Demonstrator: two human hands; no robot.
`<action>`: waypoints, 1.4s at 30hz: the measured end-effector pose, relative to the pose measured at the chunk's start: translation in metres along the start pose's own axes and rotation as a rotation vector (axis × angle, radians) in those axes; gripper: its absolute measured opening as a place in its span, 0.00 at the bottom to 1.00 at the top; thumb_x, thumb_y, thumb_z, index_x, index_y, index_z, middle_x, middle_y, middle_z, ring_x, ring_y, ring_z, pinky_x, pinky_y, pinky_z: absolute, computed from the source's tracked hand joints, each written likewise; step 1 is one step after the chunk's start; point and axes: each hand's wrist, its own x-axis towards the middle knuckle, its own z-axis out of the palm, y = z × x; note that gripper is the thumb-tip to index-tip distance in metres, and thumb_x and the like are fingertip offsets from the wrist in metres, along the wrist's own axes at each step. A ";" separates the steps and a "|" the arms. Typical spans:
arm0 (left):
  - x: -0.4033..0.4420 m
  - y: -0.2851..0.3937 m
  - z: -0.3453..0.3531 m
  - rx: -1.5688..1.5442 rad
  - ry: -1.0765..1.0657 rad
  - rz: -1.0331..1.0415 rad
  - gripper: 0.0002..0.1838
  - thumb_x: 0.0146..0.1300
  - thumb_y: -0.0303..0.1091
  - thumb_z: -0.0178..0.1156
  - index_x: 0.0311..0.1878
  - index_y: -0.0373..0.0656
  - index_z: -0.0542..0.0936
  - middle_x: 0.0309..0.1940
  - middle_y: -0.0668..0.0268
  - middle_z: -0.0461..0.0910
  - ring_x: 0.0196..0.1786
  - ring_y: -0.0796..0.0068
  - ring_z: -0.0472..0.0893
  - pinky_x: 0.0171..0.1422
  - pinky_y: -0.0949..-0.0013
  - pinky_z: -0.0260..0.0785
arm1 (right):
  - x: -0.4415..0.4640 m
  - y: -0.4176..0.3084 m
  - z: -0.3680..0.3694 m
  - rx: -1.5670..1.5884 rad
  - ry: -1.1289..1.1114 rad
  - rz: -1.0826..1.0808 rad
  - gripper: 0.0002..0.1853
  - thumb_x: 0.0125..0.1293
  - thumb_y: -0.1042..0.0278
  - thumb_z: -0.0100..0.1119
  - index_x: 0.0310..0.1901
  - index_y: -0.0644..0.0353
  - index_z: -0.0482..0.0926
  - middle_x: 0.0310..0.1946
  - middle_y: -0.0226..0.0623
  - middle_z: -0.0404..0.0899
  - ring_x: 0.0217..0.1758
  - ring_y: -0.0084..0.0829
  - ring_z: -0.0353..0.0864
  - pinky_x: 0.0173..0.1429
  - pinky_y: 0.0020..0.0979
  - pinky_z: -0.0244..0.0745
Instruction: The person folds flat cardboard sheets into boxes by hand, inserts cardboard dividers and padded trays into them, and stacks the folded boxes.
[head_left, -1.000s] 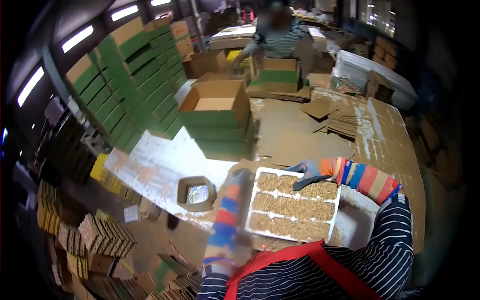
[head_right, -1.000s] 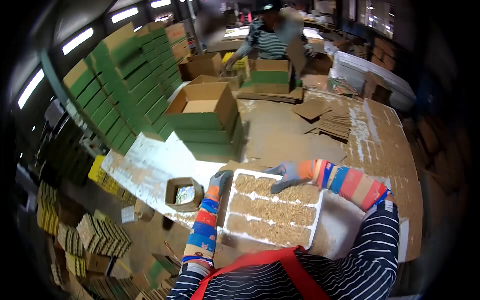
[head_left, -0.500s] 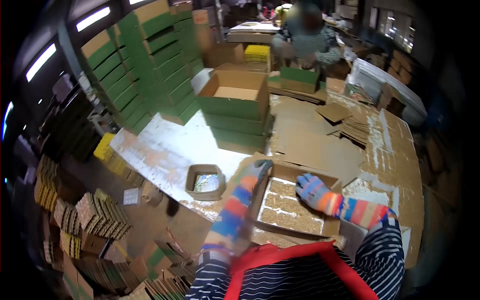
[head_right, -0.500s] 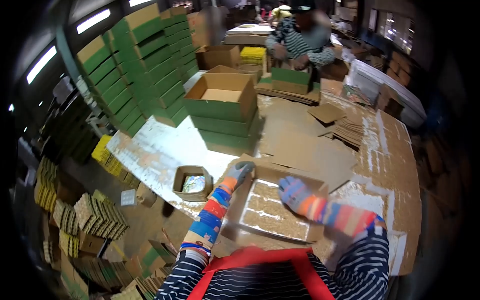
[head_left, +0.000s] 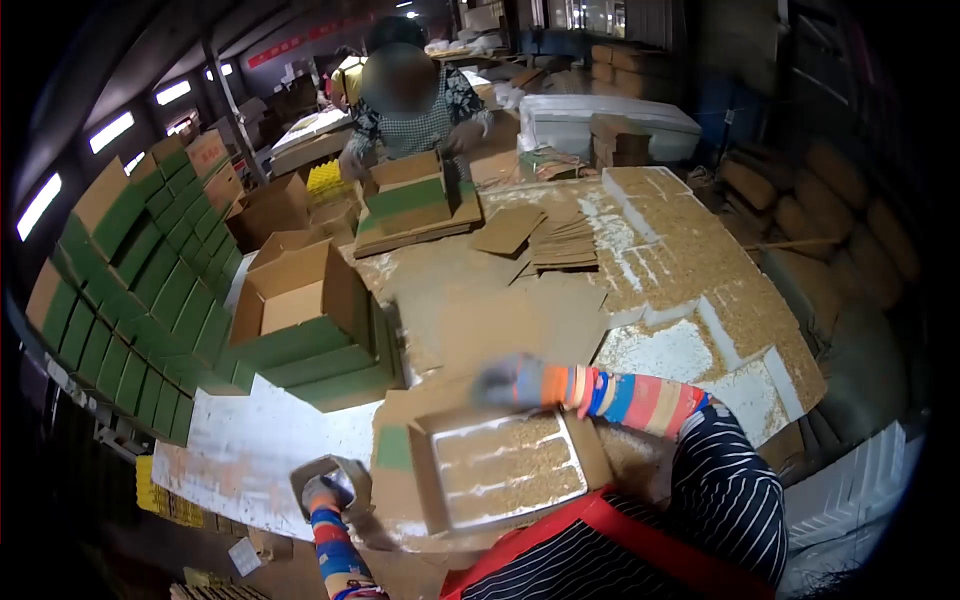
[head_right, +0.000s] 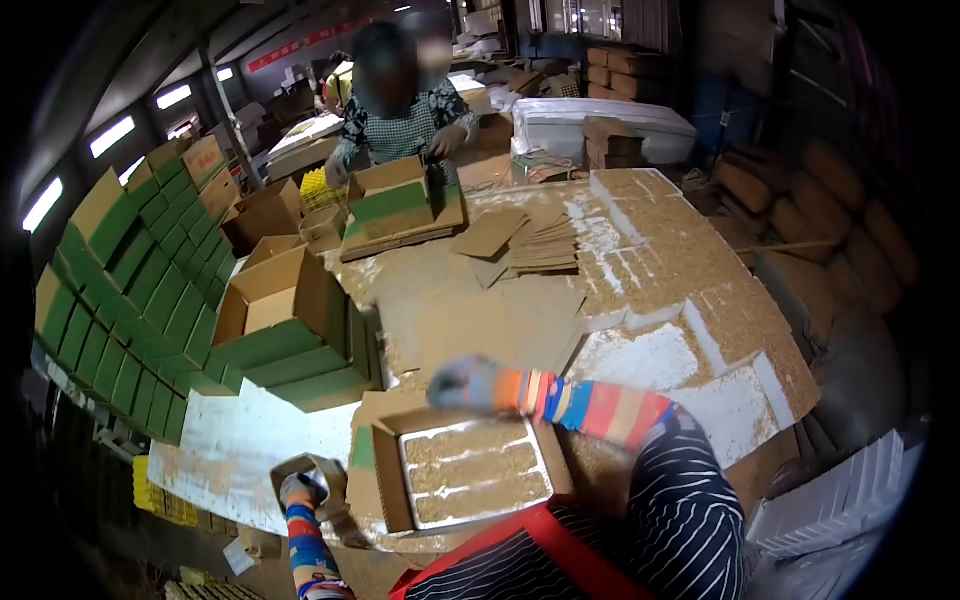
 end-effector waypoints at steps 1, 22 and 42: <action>0.007 -0.007 0.012 0.004 0.066 -0.077 0.15 0.43 0.45 0.58 0.31 0.46 0.82 0.36 0.53 0.79 0.42 0.55 0.77 0.46 0.60 0.70 | 0.012 0.015 -0.019 -0.086 0.188 -0.002 0.18 0.56 0.52 0.53 0.41 0.57 0.77 0.35 0.41 0.78 0.38 0.37 0.78 0.46 0.37 0.70; -0.146 0.171 -0.117 -0.876 0.067 0.602 0.34 0.47 0.36 0.64 0.60 0.40 0.65 0.61 0.50 0.59 0.62 0.52 0.61 0.63 0.57 0.57 | 0.073 0.207 -0.173 -1.187 0.184 0.878 0.55 0.37 0.38 0.66 0.65 0.53 0.51 0.52 0.44 0.68 0.56 0.44 0.68 0.55 0.47 0.61; -0.138 0.144 -0.043 -2.321 -0.622 0.216 0.19 0.66 0.39 0.44 0.54 0.37 0.68 0.57 0.51 0.66 0.54 0.60 0.71 0.60 0.64 0.63 | -0.086 -0.034 0.000 -0.507 0.046 -0.366 0.26 0.60 0.56 0.51 0.58 0.58 0.63 0.51 0.51 0.68 0.50 0.45 0.71 0.52 0.37 0.69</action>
